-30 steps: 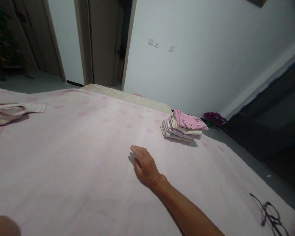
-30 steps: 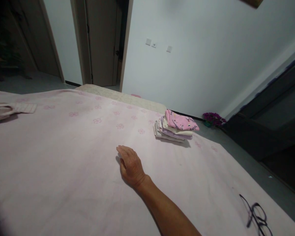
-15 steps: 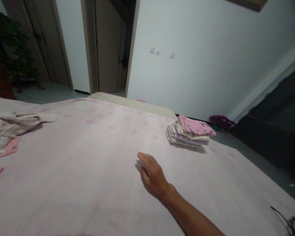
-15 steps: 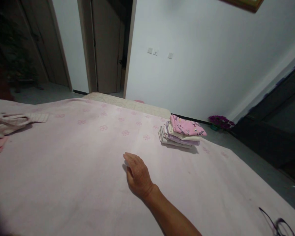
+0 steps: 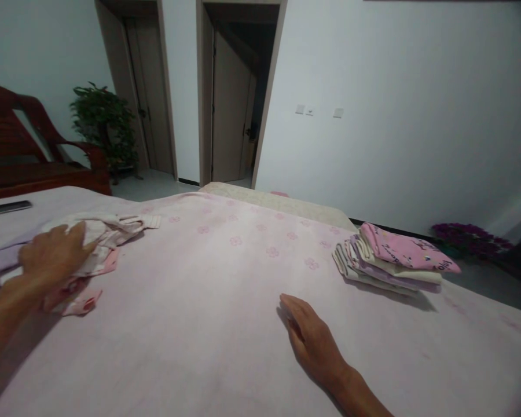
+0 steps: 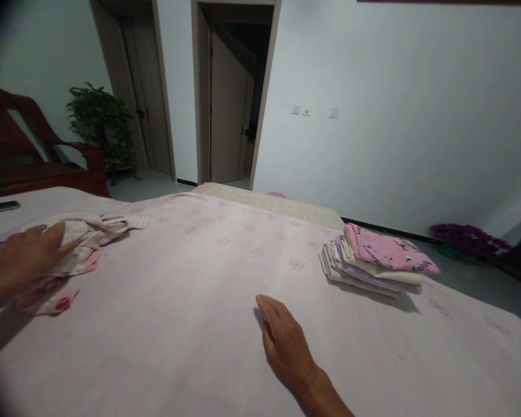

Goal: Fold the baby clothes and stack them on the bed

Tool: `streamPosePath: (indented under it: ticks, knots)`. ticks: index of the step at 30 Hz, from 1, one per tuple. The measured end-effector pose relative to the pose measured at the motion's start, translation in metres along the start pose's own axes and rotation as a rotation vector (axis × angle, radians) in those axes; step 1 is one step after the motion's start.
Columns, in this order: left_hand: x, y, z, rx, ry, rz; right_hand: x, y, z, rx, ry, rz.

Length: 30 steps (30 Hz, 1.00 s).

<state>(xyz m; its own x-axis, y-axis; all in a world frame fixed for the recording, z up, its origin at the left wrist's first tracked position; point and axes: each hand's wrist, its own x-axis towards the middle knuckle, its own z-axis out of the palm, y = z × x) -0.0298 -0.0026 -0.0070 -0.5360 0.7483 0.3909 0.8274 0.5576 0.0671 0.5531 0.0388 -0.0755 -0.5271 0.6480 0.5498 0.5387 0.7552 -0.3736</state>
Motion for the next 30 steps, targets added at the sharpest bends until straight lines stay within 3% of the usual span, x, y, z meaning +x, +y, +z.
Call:
streamPosePath:
  ticks: [3,5,8,10,12,14,16,18,19,20,22,23,25,28,30]
  knots:
    - [0.013,-0.022,0.012,0.100,-0.143,-0.171,0.001,-0.001,-0.001,0.009,-0.010,0.008]
    - [0.023,-0.023,0.011,0.056,-0.144,-0.292,0.001,-0.002,-0.001,0.010,-0.013,0.013]
    - [0.034,0.001,-0.014,-0.079,0.012,-0.442,0.000,-0.001,0.000,-0.002,-0.032,0.025]
    - [0.029,0.037,-0.042,-0.232,0.163,-0.402,-0.001,-0.001,0.001,-0.003,-0.046,0.032]
    - [0.010,0.087,-0.071,-0.450,0.275,-0.219,-0.001,0.000,0.002,0.017,-0.045,0.036]
    - [-0.026,0.141,-0.095,-0.753,0.215,0.060,-0.001,-0.001,0.002,0.060,-0.027,0.044]
    - [-0.072,0.189,-0.112,-0.972,-0.077,0.297,0.000,-0.002,-0.001,0.116,0.019,0.086]
    - [-0.119,0.223,-0.123,-1.044,-0.414,0.666,0.001,-0.002,-0.005,0.169,0.068,0.169]
    - [-0.140,0.234,-0.126,-1.024,-0.542,0.836,0.001,-0.002,-0.008,0.194,0.087,0.217]
    - [-0.157,0.240,-0.127,-0.990,-0.580,0.951,0.001,0.000,-0.010,0.217,0.108,0.265]
    - [-0.177,0.240,-0.121,-0.911,-0.548,1.089,0.000,0.004,-0.013,0.263,0.145,0.352]
    - [-0.180,0.236,-0.114,-0.884,-0.479,1.092,0.000,0.006,-0.013,0.288,0.161,0.392]
    - [-0.174,0.223,-0.090,-0.841,-0.304,0.997,0.000,0.011,-0.015,0.341,0.181,0.464]
    - [-0.155,0.205,-0.044,-0.715,-0.001,0.740,0.001,0.013,-0.016,0.415,0.145,0.497]
    - [-0.146,0.199,-0.015,-0.612,0.101,0.693,0.001,0.013,-0.016,0.447,0.100,0.470]
